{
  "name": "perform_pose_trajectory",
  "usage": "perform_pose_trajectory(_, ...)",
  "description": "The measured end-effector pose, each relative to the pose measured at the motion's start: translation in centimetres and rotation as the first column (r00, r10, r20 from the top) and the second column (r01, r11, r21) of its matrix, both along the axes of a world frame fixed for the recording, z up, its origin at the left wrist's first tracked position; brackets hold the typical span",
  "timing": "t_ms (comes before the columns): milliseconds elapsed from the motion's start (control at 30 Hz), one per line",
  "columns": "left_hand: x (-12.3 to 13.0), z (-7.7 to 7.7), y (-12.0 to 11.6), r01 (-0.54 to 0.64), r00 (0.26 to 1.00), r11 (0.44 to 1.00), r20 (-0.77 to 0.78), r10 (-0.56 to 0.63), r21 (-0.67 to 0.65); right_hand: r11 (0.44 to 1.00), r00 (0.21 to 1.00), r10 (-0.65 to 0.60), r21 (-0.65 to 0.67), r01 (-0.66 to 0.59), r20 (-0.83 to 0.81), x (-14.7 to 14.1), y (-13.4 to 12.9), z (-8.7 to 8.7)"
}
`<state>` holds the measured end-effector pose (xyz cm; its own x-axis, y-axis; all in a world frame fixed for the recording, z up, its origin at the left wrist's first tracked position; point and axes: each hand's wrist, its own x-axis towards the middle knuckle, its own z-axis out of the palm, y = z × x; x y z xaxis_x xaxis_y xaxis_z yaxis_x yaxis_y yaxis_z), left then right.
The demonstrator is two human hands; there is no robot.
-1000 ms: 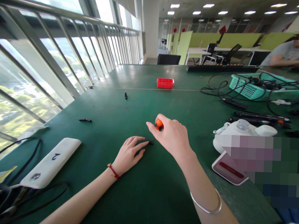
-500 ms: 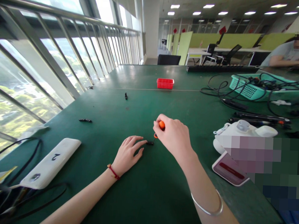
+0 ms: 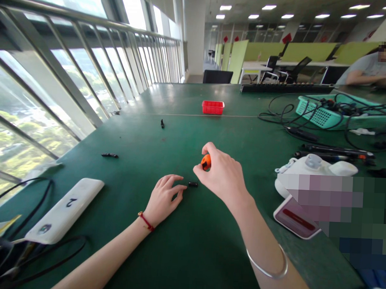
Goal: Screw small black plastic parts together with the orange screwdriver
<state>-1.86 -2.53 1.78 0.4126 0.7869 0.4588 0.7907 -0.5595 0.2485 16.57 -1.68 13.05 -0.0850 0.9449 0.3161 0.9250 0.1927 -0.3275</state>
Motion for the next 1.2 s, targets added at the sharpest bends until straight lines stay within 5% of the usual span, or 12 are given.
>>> perform_pose_trajectory(533,0.02,0.06,-0.14,-0.028,1.0,0.999,-0.011,0.029,0.045,0.998,1.0,0.02,-0.063,-0.021,-0.017,-0.04,-0.22,0.29)
perform_pose_trajectory(700,0.05,0.64,-0.46,-0.067,0.997,0.992,0.031,0.064,0.109,1.0,1.0,-0.015,0.017,0.015,-0.006,0.04,-0.19,0.17)
perform_pose_trajectory(900,-0.07,-0.1,-0.03,-0.051,0.998,0.998,-0.041,0.053,0.039,0.995,0.998,0.041,-0.084,-0.044,-0.039,0.0,-0.25,0.05)
perform_pose_trajectory(1200,-0.02,0.11,-0.16,-0.06,0.998,0.997,-0.024,0.061,0.056,0.999,1.0,0.001,-0.048,-0.002,-0.018,-0.34,-0.42,0.31)
